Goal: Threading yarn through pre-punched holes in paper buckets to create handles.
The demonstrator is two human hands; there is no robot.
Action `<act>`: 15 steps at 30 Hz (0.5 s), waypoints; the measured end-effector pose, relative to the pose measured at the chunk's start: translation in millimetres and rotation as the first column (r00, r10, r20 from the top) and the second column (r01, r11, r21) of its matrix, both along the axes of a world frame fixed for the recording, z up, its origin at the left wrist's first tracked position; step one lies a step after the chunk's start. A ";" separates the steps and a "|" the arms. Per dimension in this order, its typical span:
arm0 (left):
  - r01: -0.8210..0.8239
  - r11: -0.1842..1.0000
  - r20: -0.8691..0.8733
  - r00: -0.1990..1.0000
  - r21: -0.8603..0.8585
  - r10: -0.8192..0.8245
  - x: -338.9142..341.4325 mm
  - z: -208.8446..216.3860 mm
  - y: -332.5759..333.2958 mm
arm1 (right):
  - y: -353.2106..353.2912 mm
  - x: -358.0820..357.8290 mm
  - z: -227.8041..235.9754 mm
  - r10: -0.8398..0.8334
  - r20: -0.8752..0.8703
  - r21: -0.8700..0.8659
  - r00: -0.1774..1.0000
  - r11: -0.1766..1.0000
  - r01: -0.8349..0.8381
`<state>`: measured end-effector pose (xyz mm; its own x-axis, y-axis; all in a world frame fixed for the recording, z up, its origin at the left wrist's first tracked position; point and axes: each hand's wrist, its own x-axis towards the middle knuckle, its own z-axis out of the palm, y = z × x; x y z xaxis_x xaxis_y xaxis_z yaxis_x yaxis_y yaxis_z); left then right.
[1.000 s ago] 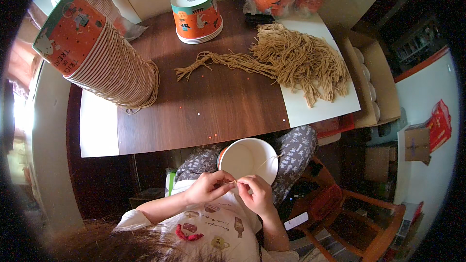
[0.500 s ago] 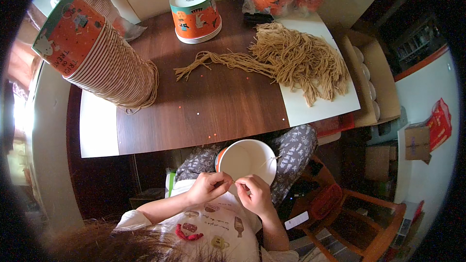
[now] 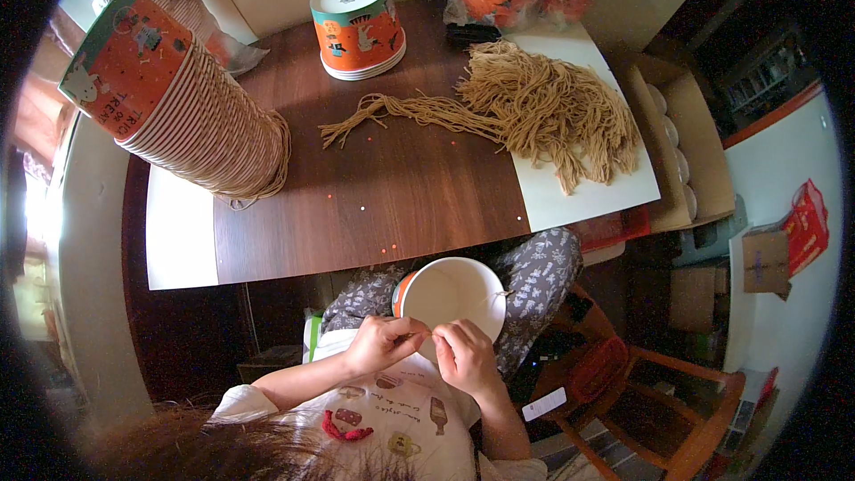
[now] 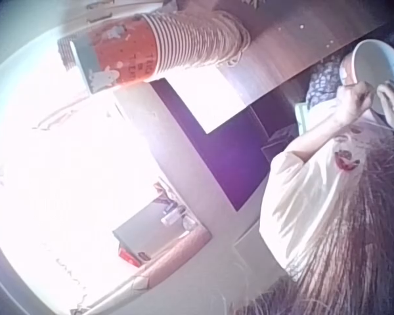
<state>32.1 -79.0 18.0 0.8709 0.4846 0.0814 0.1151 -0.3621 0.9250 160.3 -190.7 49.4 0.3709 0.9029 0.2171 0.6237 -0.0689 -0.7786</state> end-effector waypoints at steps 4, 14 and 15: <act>0.013 0.998 0.011 1.000 0.058 -0.014 0.8 1.2 0.0 | -2.9 1.2 -0.3 0.006 -0.120 -0.030 0.993 0.999 -0.010; 0.063 0.998 -0.015 0.998 -0.006 -0.063 0.1 10.6 7.5 | -8.2 0.4 -3.1 -0.066 -0.334 -0.139 0.940 0.990 0.020; 0.062 0.998 -0.015 0.998 -0.005 -0.062 0.2 11.9 7.6 | -6.6 0.0 -1.8 -0.065 -0.334 -0.139 0.940 0.990 0.019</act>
